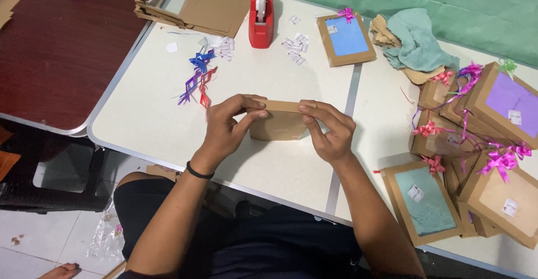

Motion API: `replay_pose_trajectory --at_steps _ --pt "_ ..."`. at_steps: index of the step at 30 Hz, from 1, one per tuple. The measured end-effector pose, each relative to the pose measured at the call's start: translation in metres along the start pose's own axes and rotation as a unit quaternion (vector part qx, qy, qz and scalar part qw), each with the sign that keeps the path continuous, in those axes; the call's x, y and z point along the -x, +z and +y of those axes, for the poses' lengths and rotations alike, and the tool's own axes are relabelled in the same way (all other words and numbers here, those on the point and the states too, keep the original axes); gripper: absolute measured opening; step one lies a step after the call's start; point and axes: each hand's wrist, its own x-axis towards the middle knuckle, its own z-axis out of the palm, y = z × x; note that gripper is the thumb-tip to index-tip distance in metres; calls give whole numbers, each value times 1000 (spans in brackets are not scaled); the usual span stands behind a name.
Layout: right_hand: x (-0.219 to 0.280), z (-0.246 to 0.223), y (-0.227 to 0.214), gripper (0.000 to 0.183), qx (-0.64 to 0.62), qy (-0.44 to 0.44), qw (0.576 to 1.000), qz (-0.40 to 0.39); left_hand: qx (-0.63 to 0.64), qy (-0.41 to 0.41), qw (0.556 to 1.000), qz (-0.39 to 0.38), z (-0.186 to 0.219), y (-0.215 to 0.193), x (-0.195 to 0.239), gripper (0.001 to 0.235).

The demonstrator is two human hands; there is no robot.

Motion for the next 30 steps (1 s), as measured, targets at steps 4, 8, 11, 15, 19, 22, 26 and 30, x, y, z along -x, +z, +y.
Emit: replay_pose_trajectory --at_steps 4,8,11,15,19,22,26,30 --pt "-6 -2 -4 14 -1 -7 1000 -9 -80 51 995 11 -6 6 1 7" --pt "-7 -4 -4 12 -6 2 1000 -2 -84 52 994 35 -7 9 0 14" --pt "-9 -8 -3 11 -5 10 1000 1 -66 43 996 34 -3 8 -1 13" --pt "-3 -5 0 12 -5 7 1000 14 -49 31 998 -3 8 -1 -5 12" --pt "-5 -7 -3 14 -8 11 1000 4 -101 33 993 -42 27 -12 -10 17" --pt "-5 -7 -1 12 -2 13 1000 0 -109 17 992 -53 35 -11 -9 17" --pt "-3 -7 0 12 2 11 1000 11 -136 49 989 -28 36 -7 -5 17" --pt "-2 -5 1 12 25 -4 1000 16 -138 60 988 -40 40 -8 -8 26"
